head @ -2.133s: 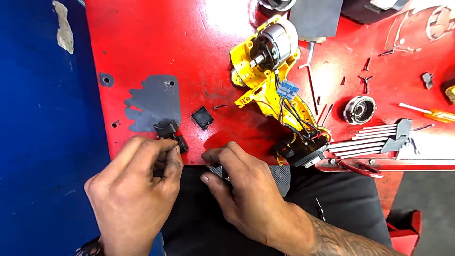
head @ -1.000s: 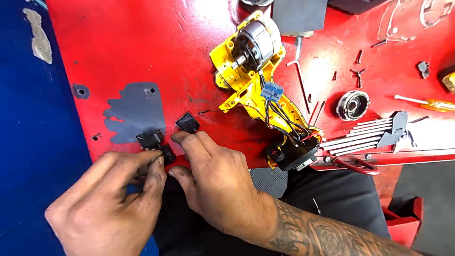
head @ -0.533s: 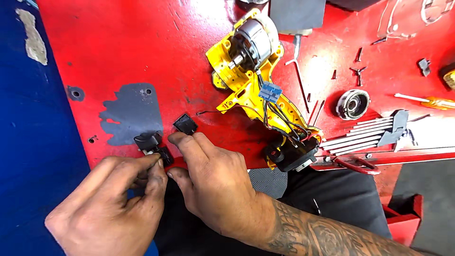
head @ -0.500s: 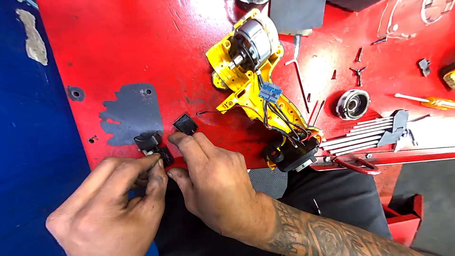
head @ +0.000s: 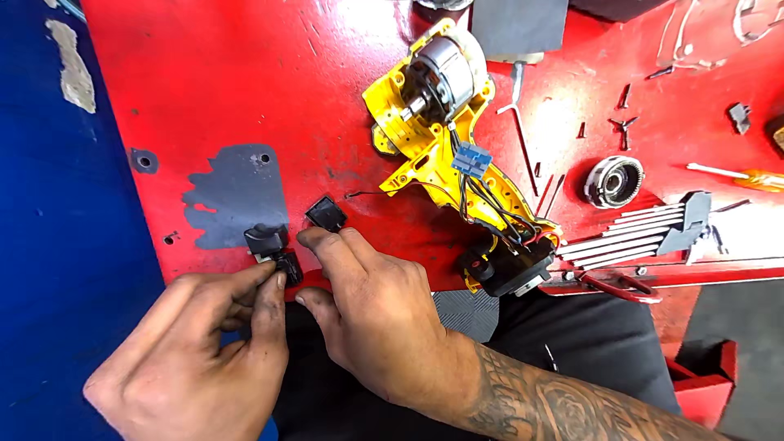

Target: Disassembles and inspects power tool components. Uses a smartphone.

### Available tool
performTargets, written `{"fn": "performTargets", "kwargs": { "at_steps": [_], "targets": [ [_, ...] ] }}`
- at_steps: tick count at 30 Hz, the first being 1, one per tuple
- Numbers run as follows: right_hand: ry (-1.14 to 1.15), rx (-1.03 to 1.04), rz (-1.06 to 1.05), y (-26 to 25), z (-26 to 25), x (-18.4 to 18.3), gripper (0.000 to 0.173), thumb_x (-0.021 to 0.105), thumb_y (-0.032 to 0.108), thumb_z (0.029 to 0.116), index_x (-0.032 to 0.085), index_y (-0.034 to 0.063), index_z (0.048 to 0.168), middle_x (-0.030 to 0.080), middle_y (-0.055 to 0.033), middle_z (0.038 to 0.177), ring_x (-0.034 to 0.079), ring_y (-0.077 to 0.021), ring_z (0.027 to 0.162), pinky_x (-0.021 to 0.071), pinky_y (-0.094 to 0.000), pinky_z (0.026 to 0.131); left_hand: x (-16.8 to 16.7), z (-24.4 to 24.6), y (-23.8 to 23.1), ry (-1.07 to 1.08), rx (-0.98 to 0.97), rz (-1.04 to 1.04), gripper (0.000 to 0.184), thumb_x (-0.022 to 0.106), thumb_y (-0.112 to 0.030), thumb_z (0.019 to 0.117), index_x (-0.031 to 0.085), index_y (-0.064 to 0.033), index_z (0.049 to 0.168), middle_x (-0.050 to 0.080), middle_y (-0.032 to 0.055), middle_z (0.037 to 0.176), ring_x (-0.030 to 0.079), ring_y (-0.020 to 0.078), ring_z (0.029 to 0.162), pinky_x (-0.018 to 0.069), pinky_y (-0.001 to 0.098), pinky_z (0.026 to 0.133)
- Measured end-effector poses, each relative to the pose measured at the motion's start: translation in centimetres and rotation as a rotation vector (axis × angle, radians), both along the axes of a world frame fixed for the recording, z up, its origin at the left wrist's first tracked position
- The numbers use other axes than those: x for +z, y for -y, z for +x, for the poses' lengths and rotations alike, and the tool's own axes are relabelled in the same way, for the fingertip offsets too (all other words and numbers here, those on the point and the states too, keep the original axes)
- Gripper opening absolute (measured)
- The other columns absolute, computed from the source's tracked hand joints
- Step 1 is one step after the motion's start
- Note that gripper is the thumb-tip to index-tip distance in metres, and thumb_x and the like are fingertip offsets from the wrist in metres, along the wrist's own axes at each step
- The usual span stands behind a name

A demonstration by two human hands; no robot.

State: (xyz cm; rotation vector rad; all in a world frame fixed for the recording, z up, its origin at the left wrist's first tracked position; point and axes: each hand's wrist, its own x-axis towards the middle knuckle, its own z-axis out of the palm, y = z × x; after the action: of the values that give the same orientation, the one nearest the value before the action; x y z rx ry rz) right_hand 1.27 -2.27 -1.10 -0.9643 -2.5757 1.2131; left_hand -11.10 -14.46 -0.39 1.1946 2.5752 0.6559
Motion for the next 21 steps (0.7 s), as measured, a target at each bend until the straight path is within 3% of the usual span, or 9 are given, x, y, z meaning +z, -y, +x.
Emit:
{"fn": "performTargets", "kwargs": {
  "at_steps": [21],
  "targets": [
    [-0.031, -0.007, 0.034, 0.02, 0.11, -0.14, 0.041, 0.076, 0.023, 0.0901, 0.067, 0.0099, 0.128, 0.064, -0.0009, 0.095, 0.063, -0.0107, 0.069, 0.0513, -0.0279, 0.051, -0.06, 0.31, 0.16, -0.016, -0.039, 0.022, 0.02, 0.069, -0.023, 0.095, 0.079, -0.0089, 0.106, 0.068, 0.0037, 0.086, 0.061, 0.007, 0.066, 0.0485, 0.0243, 0.056]
  ]
}}
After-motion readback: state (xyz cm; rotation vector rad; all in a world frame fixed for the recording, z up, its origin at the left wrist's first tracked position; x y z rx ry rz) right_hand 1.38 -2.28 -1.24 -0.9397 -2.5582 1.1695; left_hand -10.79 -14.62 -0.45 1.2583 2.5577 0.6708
